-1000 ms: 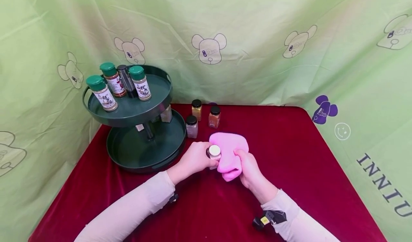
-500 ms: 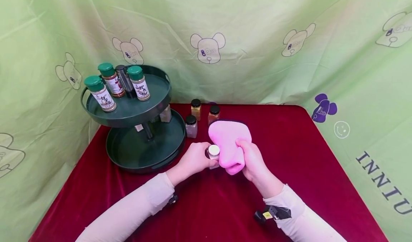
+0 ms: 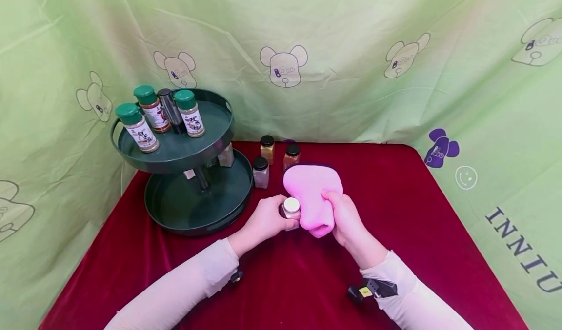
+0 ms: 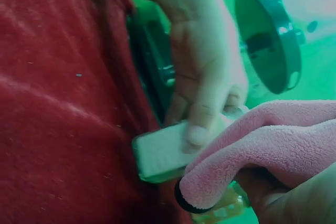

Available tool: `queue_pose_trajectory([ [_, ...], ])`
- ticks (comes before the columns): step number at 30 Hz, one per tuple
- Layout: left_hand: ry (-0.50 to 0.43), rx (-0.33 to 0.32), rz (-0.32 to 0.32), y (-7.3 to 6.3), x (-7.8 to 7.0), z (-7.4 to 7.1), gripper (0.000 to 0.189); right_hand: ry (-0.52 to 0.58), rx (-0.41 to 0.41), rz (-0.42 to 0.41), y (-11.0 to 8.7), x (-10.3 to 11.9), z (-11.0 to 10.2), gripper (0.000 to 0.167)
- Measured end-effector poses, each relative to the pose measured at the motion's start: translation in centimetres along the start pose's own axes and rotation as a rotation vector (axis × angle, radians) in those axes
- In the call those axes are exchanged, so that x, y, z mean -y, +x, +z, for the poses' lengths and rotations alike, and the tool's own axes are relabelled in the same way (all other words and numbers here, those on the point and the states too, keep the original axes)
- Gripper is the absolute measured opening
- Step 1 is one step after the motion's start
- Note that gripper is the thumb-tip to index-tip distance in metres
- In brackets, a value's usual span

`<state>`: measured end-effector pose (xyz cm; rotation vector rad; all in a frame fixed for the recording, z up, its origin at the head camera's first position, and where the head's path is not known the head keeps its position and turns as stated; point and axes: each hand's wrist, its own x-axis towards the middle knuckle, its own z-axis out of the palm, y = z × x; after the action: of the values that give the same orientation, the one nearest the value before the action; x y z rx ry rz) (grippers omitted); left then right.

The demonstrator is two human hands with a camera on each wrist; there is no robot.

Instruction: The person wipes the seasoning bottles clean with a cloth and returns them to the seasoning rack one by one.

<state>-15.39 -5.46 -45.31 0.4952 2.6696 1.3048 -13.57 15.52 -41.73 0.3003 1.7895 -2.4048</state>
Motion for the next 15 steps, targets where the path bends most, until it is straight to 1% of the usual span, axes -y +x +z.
queue_pose_trajectory([
  [2,-0.022,0.001,-0.014,0.0,0.1,0.1,0.043,0.028,0.008,-0.006,-0.2,0.6,-0.2,0.009],
  [5,-0.041,-0.019,-0.026,-0.1,0.3,0.4,0.044,0.045,0.008,-0.006,-0.3,1.0,-0.5,0.008],
  [11,-0.061,-0.102,-0.040,-0.5,0.4,0.8,0.045,0.038,-0.038,-0.014,-0.3,0.9,-1.3,0.010],
  [15,-0.061,-0.166,-0.016,-0.6,-0.1,0.2,0.045,0.004,-0.063,-0.037,-0.3,0.7,-1.8,0.013],
])
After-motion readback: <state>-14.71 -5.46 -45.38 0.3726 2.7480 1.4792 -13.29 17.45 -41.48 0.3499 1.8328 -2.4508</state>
